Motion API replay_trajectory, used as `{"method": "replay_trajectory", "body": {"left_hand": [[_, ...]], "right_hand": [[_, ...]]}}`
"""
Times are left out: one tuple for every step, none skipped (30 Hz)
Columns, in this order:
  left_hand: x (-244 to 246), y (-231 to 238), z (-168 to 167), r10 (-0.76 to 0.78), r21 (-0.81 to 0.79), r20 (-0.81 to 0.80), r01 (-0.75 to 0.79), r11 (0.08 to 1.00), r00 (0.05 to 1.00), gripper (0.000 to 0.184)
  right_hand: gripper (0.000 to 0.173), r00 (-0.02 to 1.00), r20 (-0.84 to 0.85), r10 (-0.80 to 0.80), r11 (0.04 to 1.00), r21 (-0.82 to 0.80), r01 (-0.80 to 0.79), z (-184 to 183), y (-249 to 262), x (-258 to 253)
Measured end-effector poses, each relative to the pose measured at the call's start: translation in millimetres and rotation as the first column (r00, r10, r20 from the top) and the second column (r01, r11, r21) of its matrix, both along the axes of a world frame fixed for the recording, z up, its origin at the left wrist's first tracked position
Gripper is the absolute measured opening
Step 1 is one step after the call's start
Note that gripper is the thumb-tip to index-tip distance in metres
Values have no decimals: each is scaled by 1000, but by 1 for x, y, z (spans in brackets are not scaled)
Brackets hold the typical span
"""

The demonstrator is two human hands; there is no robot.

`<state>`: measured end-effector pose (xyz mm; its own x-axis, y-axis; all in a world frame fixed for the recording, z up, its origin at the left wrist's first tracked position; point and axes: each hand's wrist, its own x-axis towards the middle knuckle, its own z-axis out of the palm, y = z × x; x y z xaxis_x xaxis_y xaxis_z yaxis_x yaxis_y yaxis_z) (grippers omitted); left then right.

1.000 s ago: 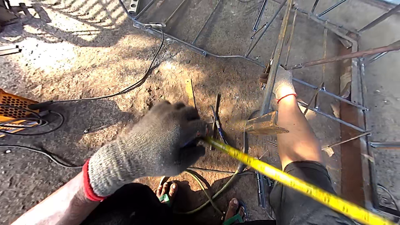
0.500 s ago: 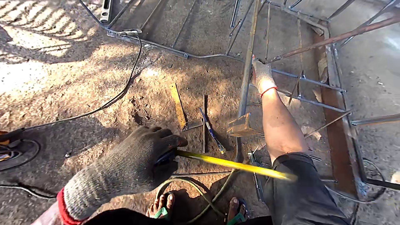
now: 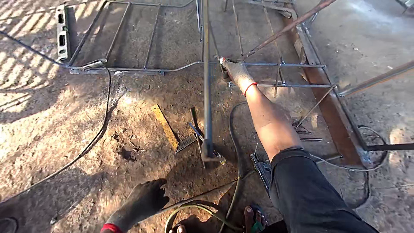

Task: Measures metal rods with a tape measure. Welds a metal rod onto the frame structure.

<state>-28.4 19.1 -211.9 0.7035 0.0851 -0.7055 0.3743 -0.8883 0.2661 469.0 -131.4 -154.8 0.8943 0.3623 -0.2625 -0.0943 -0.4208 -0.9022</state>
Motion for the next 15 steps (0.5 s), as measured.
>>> {"method": "replay_trajectory", "body": {"left_hand": [[11,1,-2,-57,19,0,57,998,998,60],[26,3,2,-86,20,34,85,996,996,63],[47,5,11,-101,14,103,100,995,990,63],[72,6,25,-108,-1,172,110,994,979,61],[97,6,39,-108,-17,262,117,993,959,56],[124,4,53,-93,-47,363,118,992,927,50],[150,-3,66,-66,-69,427,105,992,902,43],[176,-18,91,-9,-92,428,53,994,904,38],[208,-42,138,100,-141,250,-66,988,963,35],[239,-66,177,223,-172,87,-206,963,971,35],[260,-77,183,290,-199,103,-266,943,951,32],[274,-74,152,290,-243,294,-222,944,911,26],[293,-60,97,256,-261,522,-133,956,813,23],[317,-49,54,280,-308,628,-99,946,726,26],[341,-46,32,356,-387,621,-122,914,698,30]], "right_hand": [[45,1000,-6,20,1000,-3,-20,1,-2,2],[43,999,-5,33,999,0,-33,1,-3,4],[41,999,-6,40,999,-3,-40,0,-4,7],[41,998,-4,55,998,-8,-55,0,-5,9],[41,997,0,74,997,-14,-74,0,-5,11],[40,996,5,88,996,-21,-88,0,-5,13],[38,995,12,101,995,-20,-101,1,-6,14],[36,993,20,113,994,-16,-112,2,-6,14],[36,992,31,121,993,-10,-121,2,-7,15],[36,992,43,123,992,-3,-123,2,-8,15],[36,991,53,124,992,2,-124,2,-8,14],[36,990,64,127,992,-1,-127,2,-8,14],[37,988,68,137,991,-7,-136,3,-9,14],[37,987,67,144,989,5,-145,5,-9,14],[37,986,65,152,988,8,-153,5,-9,15]]}}
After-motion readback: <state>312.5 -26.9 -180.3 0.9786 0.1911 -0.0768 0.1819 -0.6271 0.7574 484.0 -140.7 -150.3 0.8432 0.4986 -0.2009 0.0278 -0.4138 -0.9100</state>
